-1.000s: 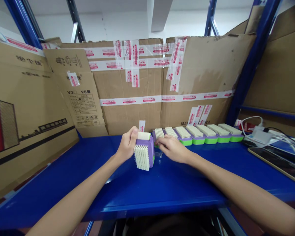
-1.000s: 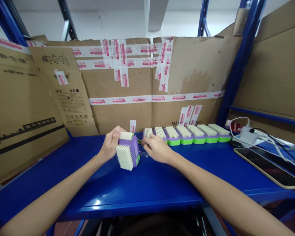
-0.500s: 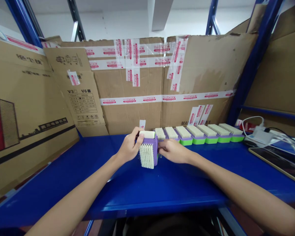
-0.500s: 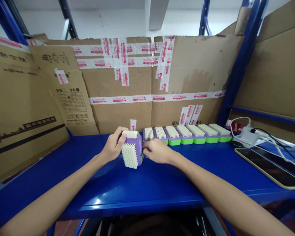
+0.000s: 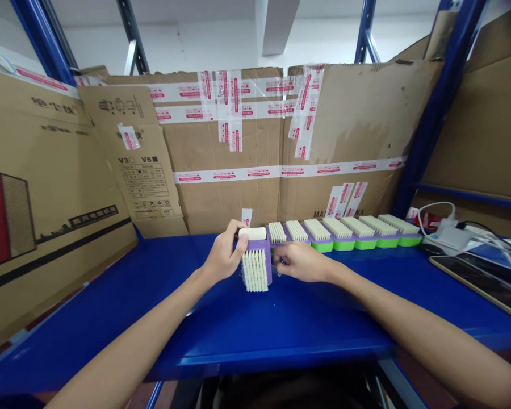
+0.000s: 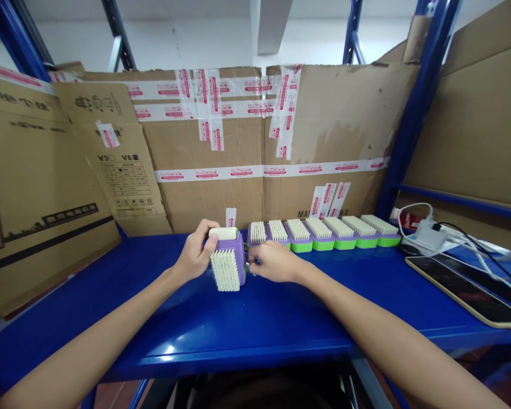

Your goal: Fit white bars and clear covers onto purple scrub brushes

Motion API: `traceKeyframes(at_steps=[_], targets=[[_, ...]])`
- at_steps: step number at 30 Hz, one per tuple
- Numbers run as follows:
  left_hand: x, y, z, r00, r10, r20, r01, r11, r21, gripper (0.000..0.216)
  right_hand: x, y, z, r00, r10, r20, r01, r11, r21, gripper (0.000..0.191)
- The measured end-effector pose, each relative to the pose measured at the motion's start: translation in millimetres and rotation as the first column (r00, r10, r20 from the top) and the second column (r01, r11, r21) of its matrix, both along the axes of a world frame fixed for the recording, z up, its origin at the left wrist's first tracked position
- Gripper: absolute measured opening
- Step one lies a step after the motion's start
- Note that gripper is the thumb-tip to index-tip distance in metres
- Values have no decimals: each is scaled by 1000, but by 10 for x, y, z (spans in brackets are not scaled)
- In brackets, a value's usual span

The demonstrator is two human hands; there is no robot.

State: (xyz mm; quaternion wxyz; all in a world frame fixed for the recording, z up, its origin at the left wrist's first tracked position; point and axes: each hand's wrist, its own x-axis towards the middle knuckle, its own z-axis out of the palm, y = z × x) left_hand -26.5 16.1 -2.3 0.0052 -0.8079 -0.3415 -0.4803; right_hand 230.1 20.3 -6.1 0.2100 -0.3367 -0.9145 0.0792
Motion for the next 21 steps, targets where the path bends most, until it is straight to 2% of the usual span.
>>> traceKeyframes(at_steps=[5,9,14,21], targets=[[-16,11,8,1000,8,-2,-8,1000,0,28,14,-17,23,996,-40,80,34,997,74,29],[-32,18,13,1000,0,-11,0,1000,14,27,26,-9,37,993,-24,114,18,998,52,38],[-51,25,15,999,15,-34,-14,1000,28,26,75,9,102,976,25,216,-30,999,20,34],[-55,27,22,999,3,-43,-3,1000,13,24,159,26,146,933,-55,356,16,994,112,26]])
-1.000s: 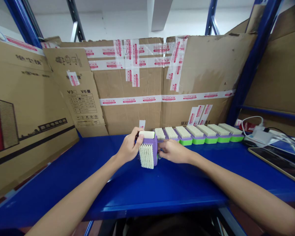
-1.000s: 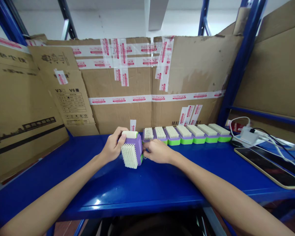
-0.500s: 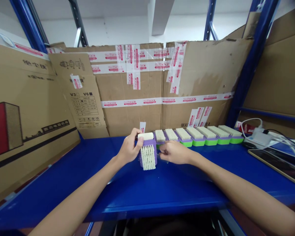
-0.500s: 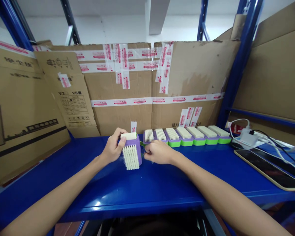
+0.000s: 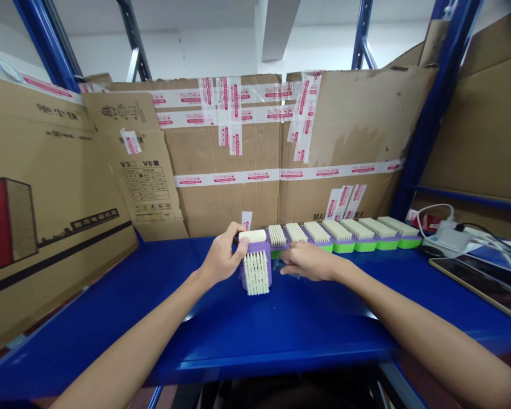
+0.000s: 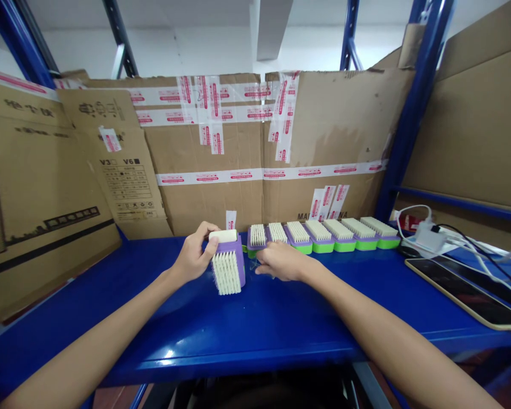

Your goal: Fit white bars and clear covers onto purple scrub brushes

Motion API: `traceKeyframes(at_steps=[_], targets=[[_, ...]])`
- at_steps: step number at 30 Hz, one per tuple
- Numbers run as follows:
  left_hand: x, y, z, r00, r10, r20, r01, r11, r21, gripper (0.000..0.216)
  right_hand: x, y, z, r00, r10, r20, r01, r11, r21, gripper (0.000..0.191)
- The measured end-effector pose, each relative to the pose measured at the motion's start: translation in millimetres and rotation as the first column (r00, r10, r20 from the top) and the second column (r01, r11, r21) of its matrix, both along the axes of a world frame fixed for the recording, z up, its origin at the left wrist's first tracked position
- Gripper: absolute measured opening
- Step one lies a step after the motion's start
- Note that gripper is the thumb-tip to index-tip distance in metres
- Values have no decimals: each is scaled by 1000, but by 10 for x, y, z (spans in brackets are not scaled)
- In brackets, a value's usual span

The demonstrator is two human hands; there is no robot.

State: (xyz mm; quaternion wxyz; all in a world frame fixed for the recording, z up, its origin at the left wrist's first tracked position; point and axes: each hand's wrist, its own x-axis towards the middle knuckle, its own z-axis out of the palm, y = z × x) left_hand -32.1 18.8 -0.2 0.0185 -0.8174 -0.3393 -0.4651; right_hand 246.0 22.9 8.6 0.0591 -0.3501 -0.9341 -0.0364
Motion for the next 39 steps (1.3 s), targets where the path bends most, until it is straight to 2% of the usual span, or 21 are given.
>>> traceKeyframes(at_steps=[9,16,23,33,39], targets=[[5,-6,20,1000,-11,13,11,1000,-8,22,-24,18,-58,1000,1,-24,1,999,49,32],[-19,1,36,999,-13,36,13,1000,8,24,-12,58,-83,995,-17,-94,31,987,156,37],[-46,13,75,999,17,34,-18,1000,25,26,-81,9,-108,988,63,-140,-29,971,236,23],[-28,-5,149,967,-88,238,108,991,-74,35,-174,-33,-235,981,131,-146,-104,978,181,20],[15,-36,142,975,-65,214,81,994,-68,35,-172,-10,-267,978,125,-169,-103,985,137,20]])
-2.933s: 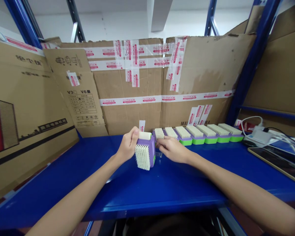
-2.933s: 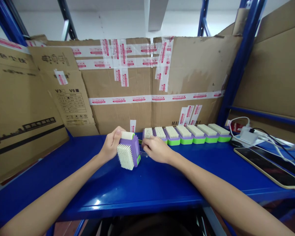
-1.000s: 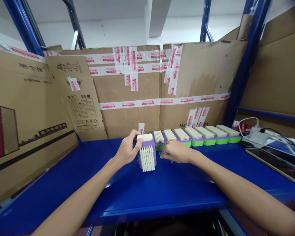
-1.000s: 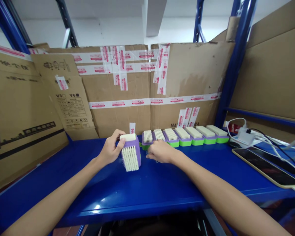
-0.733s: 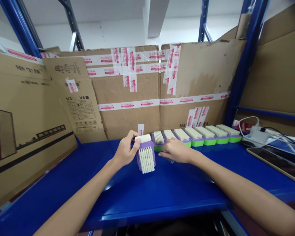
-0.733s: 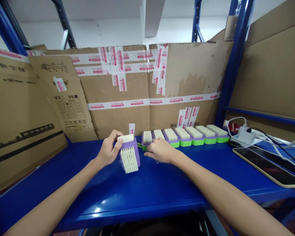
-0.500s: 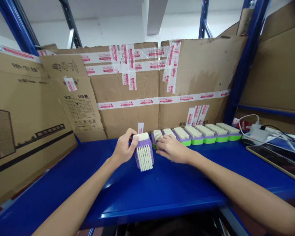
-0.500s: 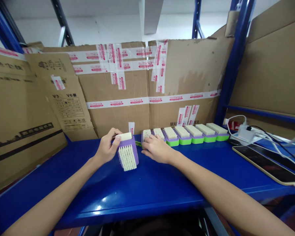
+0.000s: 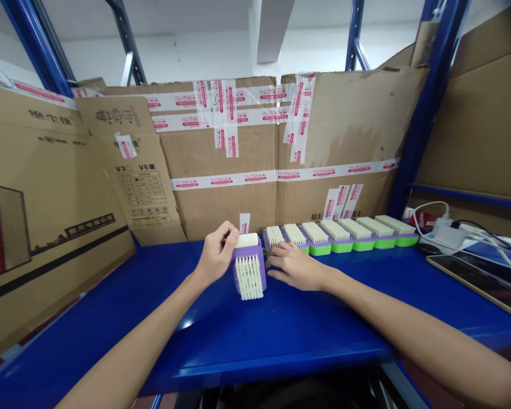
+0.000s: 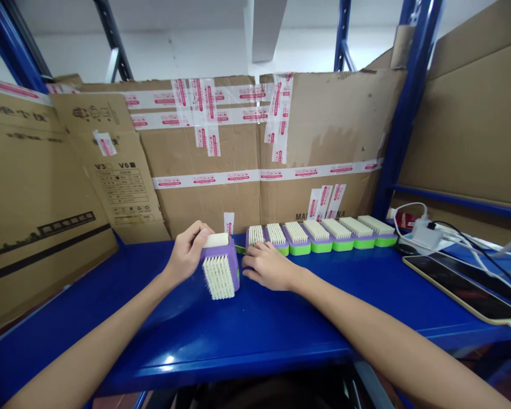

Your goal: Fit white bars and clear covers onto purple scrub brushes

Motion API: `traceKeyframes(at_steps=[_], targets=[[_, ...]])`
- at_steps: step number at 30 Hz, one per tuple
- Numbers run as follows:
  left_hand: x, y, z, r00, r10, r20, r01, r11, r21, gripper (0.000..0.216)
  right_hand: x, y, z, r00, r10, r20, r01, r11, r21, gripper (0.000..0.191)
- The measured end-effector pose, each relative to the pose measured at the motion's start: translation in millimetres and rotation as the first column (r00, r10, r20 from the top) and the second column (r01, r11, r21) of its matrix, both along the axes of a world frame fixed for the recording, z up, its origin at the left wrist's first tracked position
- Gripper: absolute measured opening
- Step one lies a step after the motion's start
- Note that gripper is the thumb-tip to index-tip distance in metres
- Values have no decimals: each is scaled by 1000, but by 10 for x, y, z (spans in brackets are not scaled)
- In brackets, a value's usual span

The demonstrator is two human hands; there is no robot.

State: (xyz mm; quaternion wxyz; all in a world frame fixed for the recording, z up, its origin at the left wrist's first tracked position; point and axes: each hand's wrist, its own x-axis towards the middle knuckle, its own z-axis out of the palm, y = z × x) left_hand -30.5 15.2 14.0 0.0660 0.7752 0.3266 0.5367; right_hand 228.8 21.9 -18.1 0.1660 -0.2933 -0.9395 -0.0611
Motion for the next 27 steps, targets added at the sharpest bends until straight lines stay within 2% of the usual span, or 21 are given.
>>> traceKeyframes(at_steps=[7,14,17,21,23,27], targets=[[50,-36,-24,998,14,-59,-12,999,38,27,-10,-7,-10,1000,16,-14,-16,1000,-17,19],[39,-33,-33,998,13,-56,-14,1000,-13,38,-17,9,24,995,-27,-96,32,998,51,24],[58,-51,-57,994,-69,-88,58,992,-116,37,-35,-32,73,965,-17,-263,38,996,77,27],[119,-89,-130,969,-215,-124,176,947,-267,37,-25,-136,146,846,86,-527,-34,994,108,29],[151,-113,-161,954,-265,-142,215,931,-294,36,-9,-186,175,803,136,-580,-78,989,124,31],[198,-165,-174,935,-311,-169,255,923,-287,39,1,-247,215,791,204,-576,-131,977,167,35]])
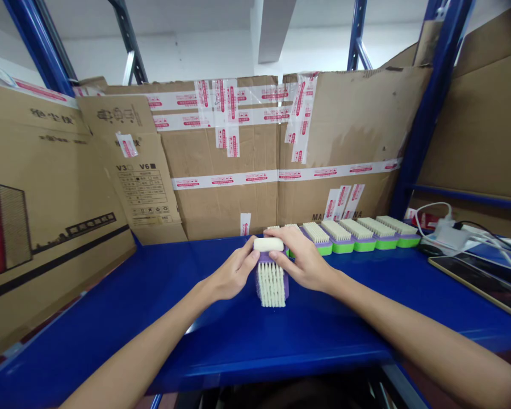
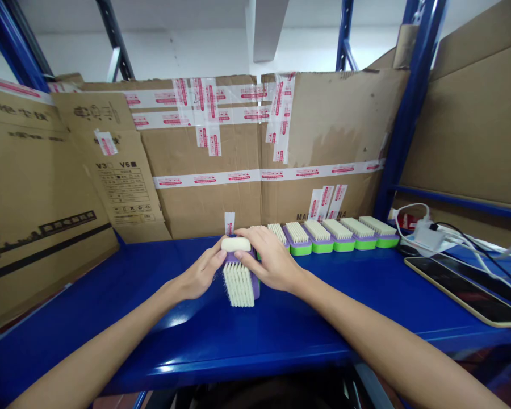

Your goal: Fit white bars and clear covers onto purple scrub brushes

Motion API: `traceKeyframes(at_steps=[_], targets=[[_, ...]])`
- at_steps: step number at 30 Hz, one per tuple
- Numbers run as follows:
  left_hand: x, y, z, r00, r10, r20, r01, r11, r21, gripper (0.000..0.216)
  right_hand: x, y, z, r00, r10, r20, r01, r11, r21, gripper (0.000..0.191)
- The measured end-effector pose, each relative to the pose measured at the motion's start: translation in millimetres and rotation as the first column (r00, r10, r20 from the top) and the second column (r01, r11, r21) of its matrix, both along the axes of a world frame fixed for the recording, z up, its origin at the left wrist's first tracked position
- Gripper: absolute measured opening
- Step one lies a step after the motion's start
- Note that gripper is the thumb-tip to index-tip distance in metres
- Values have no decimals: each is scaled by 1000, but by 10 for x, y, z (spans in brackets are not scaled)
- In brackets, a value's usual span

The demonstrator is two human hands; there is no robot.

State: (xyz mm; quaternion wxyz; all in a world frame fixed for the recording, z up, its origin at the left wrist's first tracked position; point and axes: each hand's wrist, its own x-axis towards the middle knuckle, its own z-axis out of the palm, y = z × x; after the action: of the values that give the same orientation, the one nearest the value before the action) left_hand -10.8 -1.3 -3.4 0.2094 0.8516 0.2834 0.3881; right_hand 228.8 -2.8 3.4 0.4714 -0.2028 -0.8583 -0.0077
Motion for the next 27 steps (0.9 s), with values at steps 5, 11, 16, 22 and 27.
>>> traceKeyframes(at_steps=[5,11,16,22,27], targets=[[38,6,8,996,65,60,-74,984,161,26,-11,-7,13,999,2,-38,-3,1000,-23,26],[86,21,33,968,11,251,-122,895,430,27,15,32,-10,997,13,-75,-21,993,-116,26],[95,-30,53,978,72,196,-160,860,484,32,16,30,2,992,61,-106,-77,983,-164,27],[127,-49,12,978,-7,209,-85,898,432,31,4,25,2,988,90,-123,-113,972,-204,30],[135,-65,27,980,2,199,-98,875,473,30,-16,25,5,991,71,-112,-93,975,-201,24]])
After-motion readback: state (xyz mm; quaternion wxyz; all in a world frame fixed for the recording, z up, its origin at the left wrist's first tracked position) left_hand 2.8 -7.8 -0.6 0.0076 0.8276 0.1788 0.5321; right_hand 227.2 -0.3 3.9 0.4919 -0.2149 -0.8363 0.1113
